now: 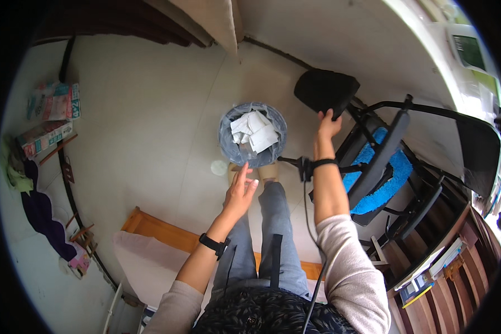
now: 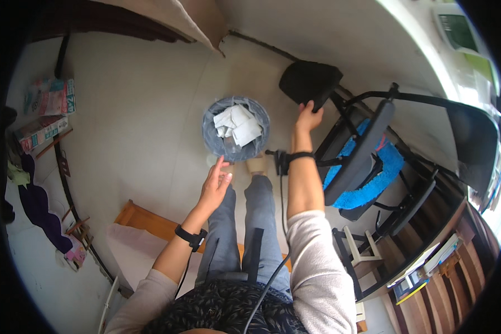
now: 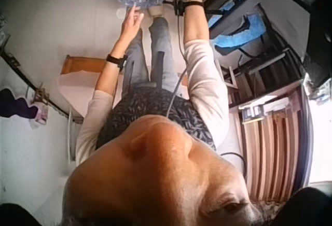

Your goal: The person folds and places several blankets and towels into a wardrobe, then gathers hangers from the bed and places them on a windowsill. They also move an office chair and handle a plastic bag on the floor.

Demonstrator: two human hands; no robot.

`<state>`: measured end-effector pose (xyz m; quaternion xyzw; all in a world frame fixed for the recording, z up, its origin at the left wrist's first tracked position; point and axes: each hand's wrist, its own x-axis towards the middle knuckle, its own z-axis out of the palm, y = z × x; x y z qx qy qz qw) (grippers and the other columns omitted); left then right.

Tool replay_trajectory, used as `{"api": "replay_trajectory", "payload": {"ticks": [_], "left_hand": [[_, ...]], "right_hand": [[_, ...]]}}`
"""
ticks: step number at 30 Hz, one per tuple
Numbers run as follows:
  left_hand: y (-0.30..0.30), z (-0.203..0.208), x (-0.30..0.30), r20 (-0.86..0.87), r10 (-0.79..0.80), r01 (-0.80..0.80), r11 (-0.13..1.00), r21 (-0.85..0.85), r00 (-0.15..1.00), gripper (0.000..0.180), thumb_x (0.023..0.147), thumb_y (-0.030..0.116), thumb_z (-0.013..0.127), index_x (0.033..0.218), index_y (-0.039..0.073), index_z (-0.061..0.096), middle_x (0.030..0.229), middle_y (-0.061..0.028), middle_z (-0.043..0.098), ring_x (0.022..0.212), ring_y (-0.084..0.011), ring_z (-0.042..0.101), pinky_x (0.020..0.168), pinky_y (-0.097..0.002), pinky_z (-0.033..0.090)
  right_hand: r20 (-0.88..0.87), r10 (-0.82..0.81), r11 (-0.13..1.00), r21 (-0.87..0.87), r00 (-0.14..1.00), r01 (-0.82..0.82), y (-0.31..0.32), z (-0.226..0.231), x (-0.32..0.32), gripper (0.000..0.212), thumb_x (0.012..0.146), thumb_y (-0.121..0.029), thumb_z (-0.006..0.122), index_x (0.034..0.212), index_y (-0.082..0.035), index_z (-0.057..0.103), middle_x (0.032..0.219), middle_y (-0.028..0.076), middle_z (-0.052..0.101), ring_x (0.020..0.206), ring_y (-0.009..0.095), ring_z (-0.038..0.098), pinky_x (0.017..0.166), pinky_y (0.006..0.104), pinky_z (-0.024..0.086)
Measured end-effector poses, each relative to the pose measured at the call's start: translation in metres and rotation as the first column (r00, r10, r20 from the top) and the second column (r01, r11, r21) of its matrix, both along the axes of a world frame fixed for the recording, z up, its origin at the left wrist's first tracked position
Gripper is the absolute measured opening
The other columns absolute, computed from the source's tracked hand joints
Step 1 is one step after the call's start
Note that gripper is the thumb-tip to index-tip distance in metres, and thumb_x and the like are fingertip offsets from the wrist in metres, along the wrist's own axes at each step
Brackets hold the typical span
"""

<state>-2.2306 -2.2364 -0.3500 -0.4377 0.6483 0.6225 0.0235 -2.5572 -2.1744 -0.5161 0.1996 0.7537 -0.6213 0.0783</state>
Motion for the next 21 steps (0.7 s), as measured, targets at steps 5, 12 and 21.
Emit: {"api": "replay_trajectory", "payload": {"ticks": [5,12,21], "left_hand": [[-0.025,0.043,-0.031,-0.126,-0.014,0.009,0.999,-0.038,0.992,0.058,0.094,0.027,0.063,0.14,-0.001,0.042,0.131,-0.0162,0.054,0.109,-0.0238,0.06,0.088,-0.0336,0.051],[-0.006,0.154,-0.087,-0.053,0.303,-0.185,0.701,0.689,0.951,0.098,0.085,0.041,0.074,0.152,0.0,0.016,0.148,-0.0203,0.039,0.137,-0.0266,0.039,0.107,-0.0385,0.036],[0.101,0.226,-0.089,-0.364,-0.109,0.304,0.786,0.539,0.925,0.073,0.082,0.023,0.077,0.141,0.001,0.04,0.136,-0.0109,0.051,0.128,-0.0213,0.046,0.109,-0.0357,0.034]], "right_hand": [[0.06,-0.082,0.958,-0.271,0.995,0.095,0.004,0.145,0.085,0.032,0.096,-0.017,0.06,0.12,0.002,0.049,0.104,0.014,0.063,0.075,0.023,0.069,0.068,0.0293,0.06],[0.352,0.073,0.672,-0.709,0.933,0.214,0.096,0.338,0.181,0.043,0.097,-0.027,0.059,0.131,-0.006,0.045,0.118,0.01,0.061,0.094,0.024,0.066,0.086,0.035,0.056],[0.349,0.161,0.647,-0.744,0.923,0.168,0.271,0.397,0.256,0.056,0.09,-0.014,0.068,0.139,-0.008,0.043,0.138,0.007,0.051,0.126,0.024,0.05,0.108,0.0452,0.039]]}}
